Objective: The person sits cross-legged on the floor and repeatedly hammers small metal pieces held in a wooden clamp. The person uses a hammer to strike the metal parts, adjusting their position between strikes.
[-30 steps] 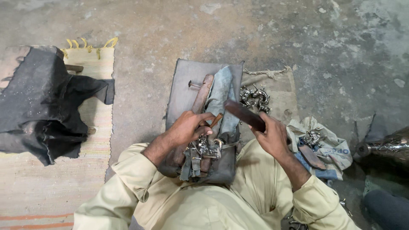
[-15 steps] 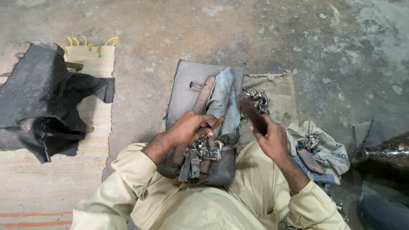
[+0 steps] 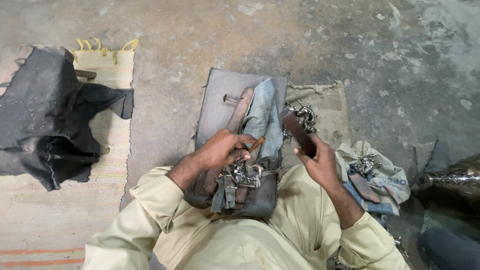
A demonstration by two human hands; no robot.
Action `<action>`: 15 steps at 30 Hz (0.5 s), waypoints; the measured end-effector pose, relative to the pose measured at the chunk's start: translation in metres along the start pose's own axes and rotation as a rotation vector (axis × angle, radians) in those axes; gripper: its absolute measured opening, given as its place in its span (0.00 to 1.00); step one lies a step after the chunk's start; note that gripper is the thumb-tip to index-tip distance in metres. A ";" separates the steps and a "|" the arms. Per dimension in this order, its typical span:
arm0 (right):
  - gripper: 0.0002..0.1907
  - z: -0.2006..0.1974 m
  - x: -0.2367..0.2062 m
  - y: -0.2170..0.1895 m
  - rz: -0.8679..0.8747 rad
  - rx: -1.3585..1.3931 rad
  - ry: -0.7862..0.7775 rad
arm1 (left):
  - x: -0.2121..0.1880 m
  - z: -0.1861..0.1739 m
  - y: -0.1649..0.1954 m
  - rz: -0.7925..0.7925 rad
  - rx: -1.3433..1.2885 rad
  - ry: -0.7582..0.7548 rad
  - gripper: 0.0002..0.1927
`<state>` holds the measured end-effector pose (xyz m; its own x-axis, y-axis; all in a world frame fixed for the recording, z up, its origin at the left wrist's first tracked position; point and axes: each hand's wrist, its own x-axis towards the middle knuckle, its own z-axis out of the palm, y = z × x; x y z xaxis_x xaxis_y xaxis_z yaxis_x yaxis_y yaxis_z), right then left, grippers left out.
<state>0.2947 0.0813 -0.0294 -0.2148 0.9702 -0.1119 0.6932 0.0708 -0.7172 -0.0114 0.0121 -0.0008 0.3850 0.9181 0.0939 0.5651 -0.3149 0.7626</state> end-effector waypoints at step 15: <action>0.26 -0.015 -0.007 0.014 -0.294 -0.626 -0.053 | -0.010 -0.009 0.011 -0.111 -0.148 0.049 0.19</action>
<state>0.3165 0.0794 -0.0284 -0.4772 0.8786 -0.0186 0.8640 0.4652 -0.1926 -0.0159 0.0020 0.0126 0.2881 0.9571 0.0325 0.4873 -0.1757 0.8554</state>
